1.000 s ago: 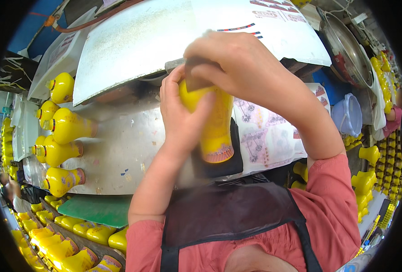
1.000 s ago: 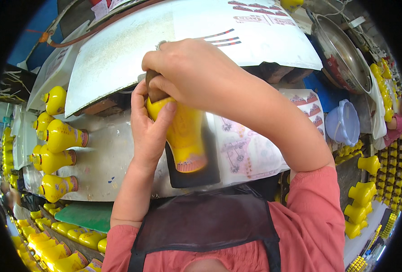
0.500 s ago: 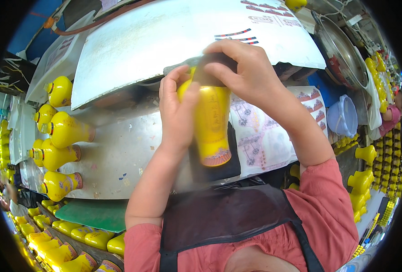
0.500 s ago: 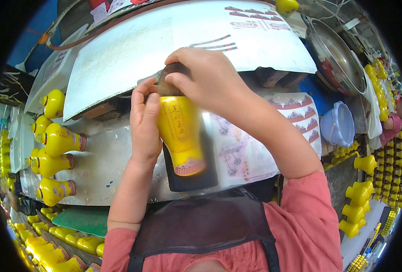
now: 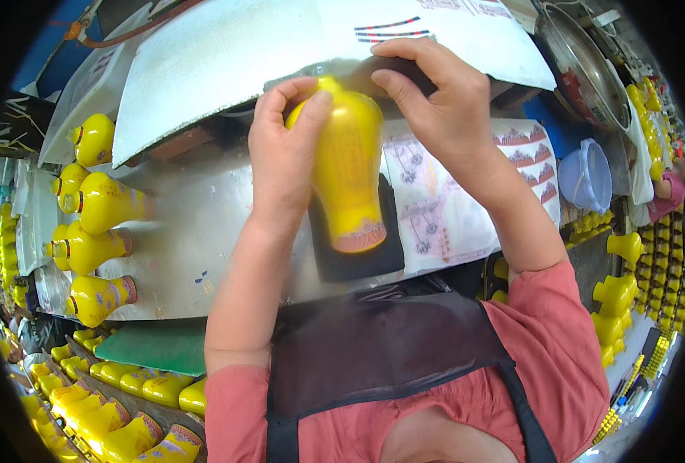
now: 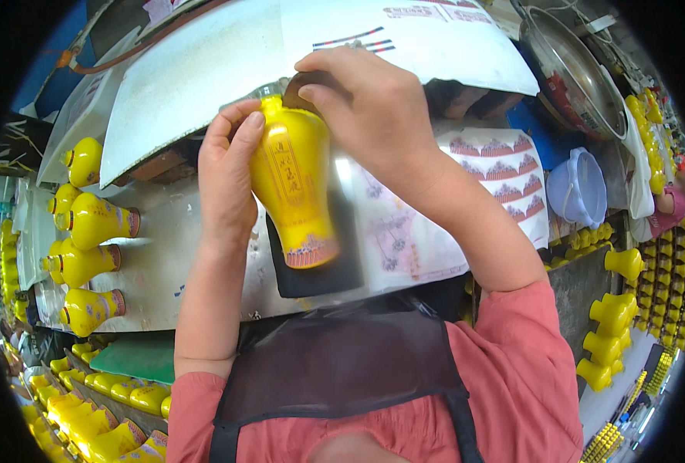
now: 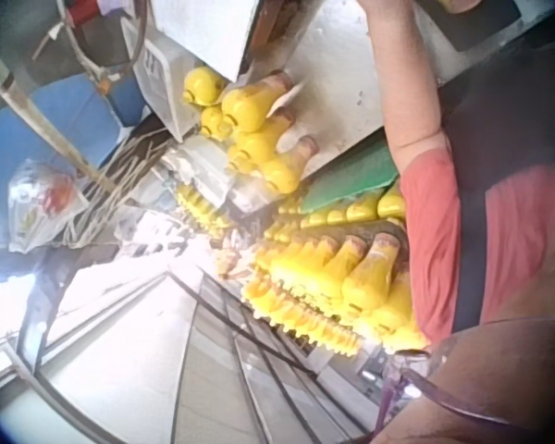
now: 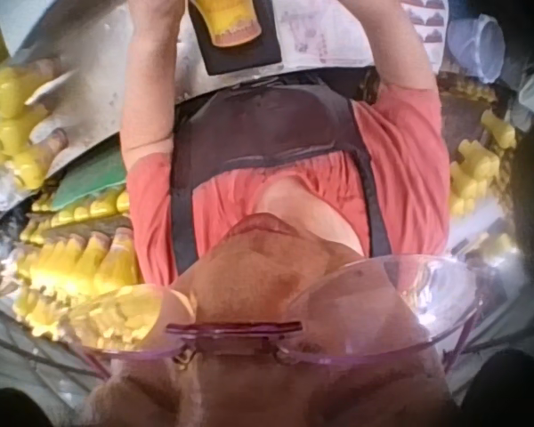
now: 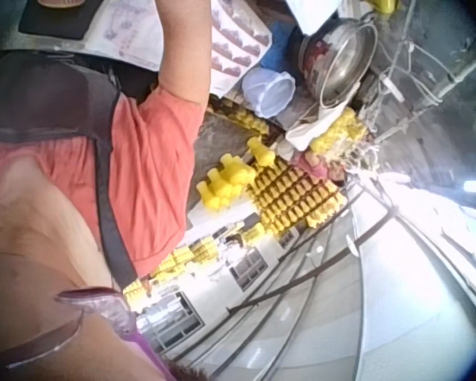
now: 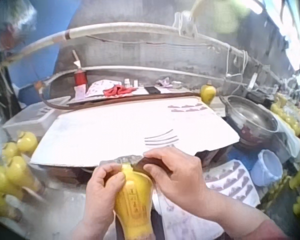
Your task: The person holds a yellow vase and rubs its surface with a small brown abrasive pad. They rotate the vase to treat different sides, then place it down and pick up another yellow vase to repeat the same rubbing process.
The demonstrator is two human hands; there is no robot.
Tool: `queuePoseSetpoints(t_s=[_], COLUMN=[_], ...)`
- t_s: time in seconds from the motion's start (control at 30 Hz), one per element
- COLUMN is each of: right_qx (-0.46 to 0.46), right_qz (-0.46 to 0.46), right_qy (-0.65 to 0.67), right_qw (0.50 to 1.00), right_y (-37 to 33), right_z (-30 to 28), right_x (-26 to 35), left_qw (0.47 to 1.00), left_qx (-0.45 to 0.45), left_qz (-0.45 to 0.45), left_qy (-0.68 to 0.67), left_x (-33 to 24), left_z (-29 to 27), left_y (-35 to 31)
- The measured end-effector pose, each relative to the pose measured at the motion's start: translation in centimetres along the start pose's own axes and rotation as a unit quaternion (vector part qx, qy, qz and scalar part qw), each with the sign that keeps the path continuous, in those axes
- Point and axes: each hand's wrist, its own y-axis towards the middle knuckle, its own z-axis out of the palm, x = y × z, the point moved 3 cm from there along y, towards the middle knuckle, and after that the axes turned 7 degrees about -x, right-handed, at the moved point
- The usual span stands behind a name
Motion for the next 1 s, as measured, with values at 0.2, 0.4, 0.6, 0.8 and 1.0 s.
queuePoseSetpoints(t_s=[0.2, 0.4, 0.6, 0.8, 1.0], right_qx=[0.012, 0.055, 0.232, 0.109, 0.022], right_qz=[-0.19, -0.267, -0.299, -0.171, 0.142], right_qy=[-0.013, -0.011, 0.1, 0.122, 0.073], right_qw=[0.982, 0.962, 0.92, 0.972, 0.987], right_y=[-5.2, -7.8, -7.3, -8.7, -8.8], right_z=[-0.8, 0.0, 1.0, -0.8, -1.1], right_x=[3.1, 6.8, 9.7, 5.9, 3.1], left_qw=[0.999, 0.998, 0.997, 0.981, 0.992], left_qx=[-0.004, -0.005, 0.003, -0.003, 0.042], left_qz=[-0.034, -0.035, -0.003, 0.132, 0.049], left_qy=[-0.04, -0.06, -0.081, 0.141, -0.112], left_x=[-0.4, -0.2, 0.0, 1.4, 2.3], left_z=[0.2, 0.1, -0.8, -0.1, 0.0], left_y=[0.1, 0.1, -1.0, -2.7, -2.9])
